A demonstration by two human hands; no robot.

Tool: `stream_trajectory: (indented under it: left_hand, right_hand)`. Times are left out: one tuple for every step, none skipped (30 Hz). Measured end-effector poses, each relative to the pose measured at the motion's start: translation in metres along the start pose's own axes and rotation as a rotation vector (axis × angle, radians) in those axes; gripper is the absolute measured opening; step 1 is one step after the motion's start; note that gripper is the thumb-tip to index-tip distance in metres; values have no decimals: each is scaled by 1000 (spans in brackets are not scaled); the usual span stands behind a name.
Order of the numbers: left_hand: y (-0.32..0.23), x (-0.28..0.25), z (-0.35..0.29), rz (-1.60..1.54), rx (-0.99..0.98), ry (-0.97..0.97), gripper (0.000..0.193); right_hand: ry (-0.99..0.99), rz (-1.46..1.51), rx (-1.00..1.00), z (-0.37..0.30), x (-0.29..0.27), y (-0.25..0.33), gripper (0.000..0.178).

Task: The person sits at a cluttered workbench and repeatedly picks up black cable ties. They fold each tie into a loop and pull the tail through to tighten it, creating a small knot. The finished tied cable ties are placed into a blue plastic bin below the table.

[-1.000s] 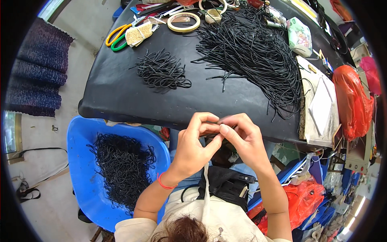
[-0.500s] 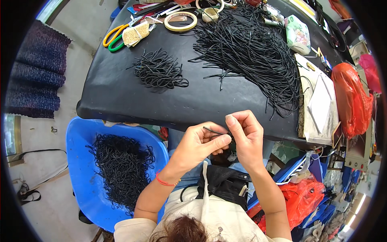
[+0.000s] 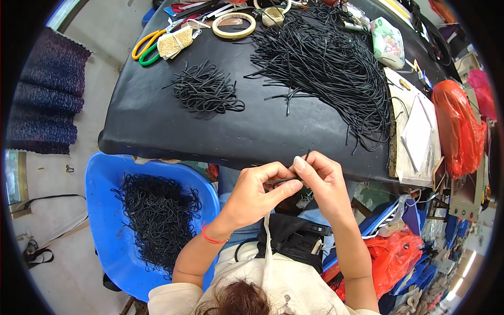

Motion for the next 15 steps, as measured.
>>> stream_trajectory:
  left_hand:
    - [0,-1,0,35,-15,26,16]
    - [1,0,-1,-6,-12,26,15]
    - [1,1,-2,-46,-10,26,14]
    - [2,2,-2,-87,-7,26,13]
    - [3,4,-3,-129,5,3,12]
    - [4,8,-3,-171,17,-19,12]
    - [6,11,-3,-213,28,-41,11]
    - [8,13,-4,-171,79,-61,11]
    - [12,15,-5,-129,129,-80,12]
    - [14,17,-6,-86,179,-100,12]
    - [15,19,-7,-54,186,-109,13]
    - [16,20,-9,-22,193,-119,14]
    - [16,21,-10,10,201,-128,15]
    - [17,19,-10,0,159,-109,17]
    - [16,18,-7,-70,126,-122,17]
  right_hand:
    - [-18,-32,-18,-2,-2,0,28]
    - [-32,-63,-38,-2,-2,0,28]
    - [-47,-94,-57,-3,-3,0,28]
    - [-89,-102,-89,-3,-2,1,28]
    - [-134,-113,-122,-2,-1,2,29]
    - [-179,-124,-154,-2,-1,4,29]
    - [-204,-63,-122,-1,-1,4,29]
    - [-225,2,-88,-1,-1,5,29]
    - [-246,67,-55,0,0,6,29]
    - [-234,173,26,0,1,9,29]
    - [-220,181,42,2,-1,6,29]
    - [-207,190,58,4,-4,1,29]
    - [-193,198,73,5,-5,-3,29]
    - [-179,186,71,6,-6,-4,31]
    - [-174,168,87,8,-7,-3,30]
Point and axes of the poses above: each hand's wrist, its own z-axis towards the middle knuckle, its own x-axis out of the palm, y = z × x, the point moved 2 cm from there along z, towards the middle knuckle
